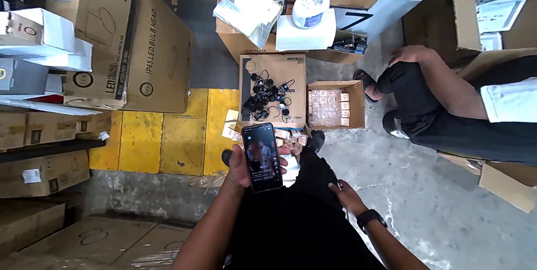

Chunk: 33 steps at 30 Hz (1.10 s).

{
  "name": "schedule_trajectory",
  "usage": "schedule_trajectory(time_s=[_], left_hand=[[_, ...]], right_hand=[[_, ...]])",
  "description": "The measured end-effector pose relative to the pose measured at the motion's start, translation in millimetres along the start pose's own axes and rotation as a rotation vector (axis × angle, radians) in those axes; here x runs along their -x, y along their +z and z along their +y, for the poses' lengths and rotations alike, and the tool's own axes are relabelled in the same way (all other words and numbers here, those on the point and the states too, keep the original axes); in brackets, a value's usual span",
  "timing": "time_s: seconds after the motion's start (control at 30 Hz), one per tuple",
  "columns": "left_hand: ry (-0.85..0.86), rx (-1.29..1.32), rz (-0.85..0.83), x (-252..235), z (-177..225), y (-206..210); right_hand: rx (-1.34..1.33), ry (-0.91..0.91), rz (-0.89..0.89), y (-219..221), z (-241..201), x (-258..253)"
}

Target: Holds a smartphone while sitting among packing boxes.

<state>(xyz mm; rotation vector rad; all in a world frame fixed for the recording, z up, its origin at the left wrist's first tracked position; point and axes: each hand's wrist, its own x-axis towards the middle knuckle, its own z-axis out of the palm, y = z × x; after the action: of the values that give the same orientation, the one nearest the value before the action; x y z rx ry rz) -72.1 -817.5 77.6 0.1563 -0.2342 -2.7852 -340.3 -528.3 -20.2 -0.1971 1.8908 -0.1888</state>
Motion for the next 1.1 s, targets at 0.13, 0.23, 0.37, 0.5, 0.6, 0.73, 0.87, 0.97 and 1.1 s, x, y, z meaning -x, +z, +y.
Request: schedule_trajectory(time_s=[0.13, 0.23, 0.37, 0.5, 0.6, 0.73, 0.87, 0.97, 1.1], left_hand=[[-0.032, -0.048, 0.033, -5, -8, -3], [-0.039, -0.044, 0.040, -7, -12, -7], [-0.019, -0.035, 0.091, -1, -11, -17], [0.073, -0.021, 0.186, 14, -5, -34], [0.120, -0.001, 0.258, 33, -1, -45], [0.167, 0.032, 0.328, 54, 5, -61], [0.202, 0.071, 0.391, 72, 9, -77], [0.203, 0.045, 0.407, 85, 17, -101], [0.190, 0.018, 0.442, 108, 20, -158]], right_hand=[[0.409, -0.213, 0.022, 12, -16, -11], [0.560, -0.491, -0.224, 13, -28, -8], [0.822, -0.777, -0.321, 34, -24, 3], [0.762, -0.881, -0.330, 47, -18, 13], [0.684, -0.864, -0.508, 47, -9, 30], [0.792, -0.683, -0.619, 55, -20, 31], [0.311, -0.398, -0.910, 34, -27, 41], [0.238, -0.269, -1.047, 42, -26, 31], [0.301, -0.140, -0.924, 57, -37, -43]])
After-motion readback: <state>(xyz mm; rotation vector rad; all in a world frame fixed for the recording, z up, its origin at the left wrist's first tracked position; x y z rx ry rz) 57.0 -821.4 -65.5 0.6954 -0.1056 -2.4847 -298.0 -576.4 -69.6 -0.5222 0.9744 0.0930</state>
